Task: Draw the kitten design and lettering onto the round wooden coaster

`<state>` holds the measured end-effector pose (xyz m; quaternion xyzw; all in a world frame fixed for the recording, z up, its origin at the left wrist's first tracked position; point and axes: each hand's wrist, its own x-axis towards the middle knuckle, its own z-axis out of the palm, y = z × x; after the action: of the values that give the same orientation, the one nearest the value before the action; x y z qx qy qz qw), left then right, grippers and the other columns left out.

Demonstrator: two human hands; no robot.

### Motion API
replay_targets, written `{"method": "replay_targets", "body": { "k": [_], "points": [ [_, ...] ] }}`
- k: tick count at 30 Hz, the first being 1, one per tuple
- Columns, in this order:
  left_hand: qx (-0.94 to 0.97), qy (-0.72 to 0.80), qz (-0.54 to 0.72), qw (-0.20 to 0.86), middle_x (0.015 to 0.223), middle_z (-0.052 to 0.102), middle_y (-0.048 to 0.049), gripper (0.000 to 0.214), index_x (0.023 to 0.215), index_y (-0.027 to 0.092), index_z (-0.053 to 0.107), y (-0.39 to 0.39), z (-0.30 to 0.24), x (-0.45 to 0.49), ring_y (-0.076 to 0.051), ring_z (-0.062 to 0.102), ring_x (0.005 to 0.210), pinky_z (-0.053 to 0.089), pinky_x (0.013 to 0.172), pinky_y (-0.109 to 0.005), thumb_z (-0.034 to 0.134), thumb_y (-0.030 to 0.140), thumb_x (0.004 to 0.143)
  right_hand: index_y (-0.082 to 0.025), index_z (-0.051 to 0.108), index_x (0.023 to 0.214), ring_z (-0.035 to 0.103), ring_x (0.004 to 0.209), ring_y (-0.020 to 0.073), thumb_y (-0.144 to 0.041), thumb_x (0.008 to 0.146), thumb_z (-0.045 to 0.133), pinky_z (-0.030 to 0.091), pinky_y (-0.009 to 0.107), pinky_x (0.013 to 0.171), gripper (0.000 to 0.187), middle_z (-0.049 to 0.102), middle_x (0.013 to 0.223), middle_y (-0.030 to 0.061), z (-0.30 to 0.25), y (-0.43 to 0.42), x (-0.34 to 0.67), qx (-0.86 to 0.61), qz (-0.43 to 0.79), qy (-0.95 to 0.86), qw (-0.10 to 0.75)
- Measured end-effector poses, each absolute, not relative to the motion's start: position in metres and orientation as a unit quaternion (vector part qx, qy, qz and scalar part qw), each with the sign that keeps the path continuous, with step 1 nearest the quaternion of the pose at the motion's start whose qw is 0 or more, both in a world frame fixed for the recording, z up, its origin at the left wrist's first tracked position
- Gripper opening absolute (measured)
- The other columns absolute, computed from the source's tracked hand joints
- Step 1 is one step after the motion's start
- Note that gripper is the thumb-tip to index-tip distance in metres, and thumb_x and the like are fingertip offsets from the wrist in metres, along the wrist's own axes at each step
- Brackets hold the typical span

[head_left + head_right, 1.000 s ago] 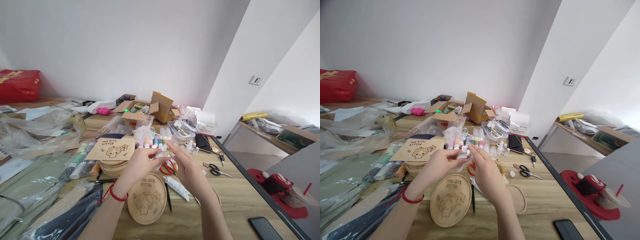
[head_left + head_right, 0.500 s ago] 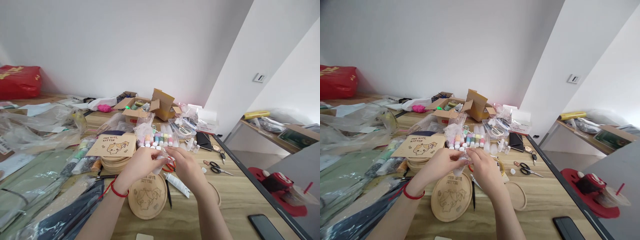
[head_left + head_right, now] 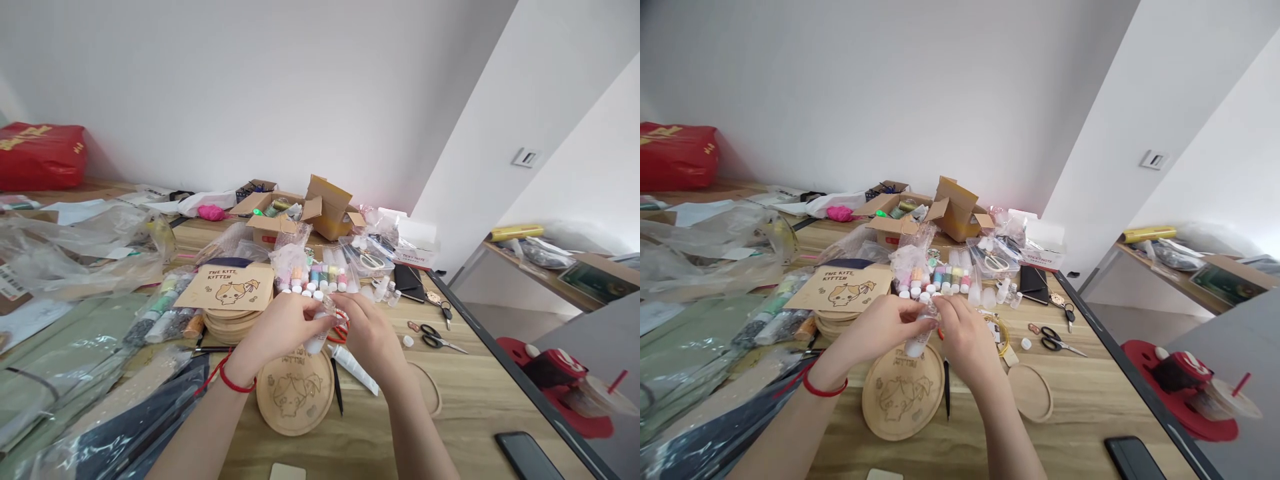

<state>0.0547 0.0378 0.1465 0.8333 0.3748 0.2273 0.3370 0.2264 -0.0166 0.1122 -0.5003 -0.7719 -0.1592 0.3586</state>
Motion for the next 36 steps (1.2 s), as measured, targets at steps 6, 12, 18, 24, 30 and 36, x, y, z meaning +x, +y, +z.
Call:
{"method": "replay_targets", "body": {
  "k": [6,12,18,24,30,36],
  "points": [
    [0.846,0.386,0.224,0.291,0.053,0.055,0.0026,0.039,0.060,0.019,0.061,0.036,0.150,0.054,-0.012,0.045,0.053,0.026,0.052,-0.027,0.054,0.047,0.086,-0.015,0.059,0.114,0.067,0.098,0.0247,0.004,0.077,0.038,0.057,0.042,0.086,0.047,0.070,0.103,0.0140,0.109,-0.013,0.223,-0.503,-0.154,-0.762,0.378],
    [0.847,0.385,0.215,0.297,0.056,0.058,0.0024,0.034,0.063,0.019,0.064,0.034,0.152,0.053,-0.013,0.049,0.055,0.027,0.053,-0.027,0.055,0.043,0.085,-0.016,0.059,0.114,0.067,0.096,0.0242,0.004,0.078,0.039,0.058,0.040,0.084,0.045,0.070,0.101,0.0131,0.110,-0.016,0.224,-0.490,-0.154,-0.765,0.387],
    [0.843,0.387,0.224,0.298,0.054,0.056,0.0025,0.033,0.061,0.019,0.063,0.033,0.155,0.052,-0.013,0.048,0.053,0.027,0.052,-0.026,0.057,0.043,0.083,-0.016,0.061,0.116,0.067,0.098,0.0243,0.003,0.077,0.040,0.058,0.040,0.085,0.049,0.070,0.103,0.0129,0.110,-0.017,0.224,-0.494,-0.117,-0.762,0.403],
    [0.847,0.387,0.224,0.289,0.054,0.056,0.0027,0.031,0.063,0.019,0.063,0.033,0.155,0.052,-0.013,0.048,0.053,0.027,0.051,-0.026,0.058,0.042,0.083,-0.019,0.061,0.111,0.067,0.095,0.0227,0.003,0.074,0.039,0.058,0.037,0.083,0.048,0.071,0.099,0.0103,0.112,-0.016,0.222,-0.510,-0.100,-0.748,0.413],
    [0.853,0.384,0.208,0.286,0.058,0.055,0.0025,0.028,0.066,0.019,0.063,0.036,0.153,0.049,-0.014,0.047,0.057,0.027,0.053,-0.026,0.059,0.042,0.082,-0.018,0.063,0.104,0.069,0.090,0.0217,0.002,0.074,0.037,0.057,0.035,0.079,0.044,0.072,0.095,0.0097,0.116,-0.017,0.225,-0.520,-0.072,-0.739,0.422],
    [0.859,0.364,0.206,0.296,0.058,0.050,0.0038,0.026,0.065,0.020,0.061,0.039,0.152,0.042,-0.013,0.041,0.058,0.026,0.054,-0.025,0.061,0.041,0.079,-0.019,0.067,0.101,0.071,0.086,0.0225,-0.008,0.084,0.039,0.055,0.035,0.078,0.035,0.075,0.092,0.0091,0.121,-0.017,0.233,-0.570,0.010,-0.686,0.452]
  ]
}}
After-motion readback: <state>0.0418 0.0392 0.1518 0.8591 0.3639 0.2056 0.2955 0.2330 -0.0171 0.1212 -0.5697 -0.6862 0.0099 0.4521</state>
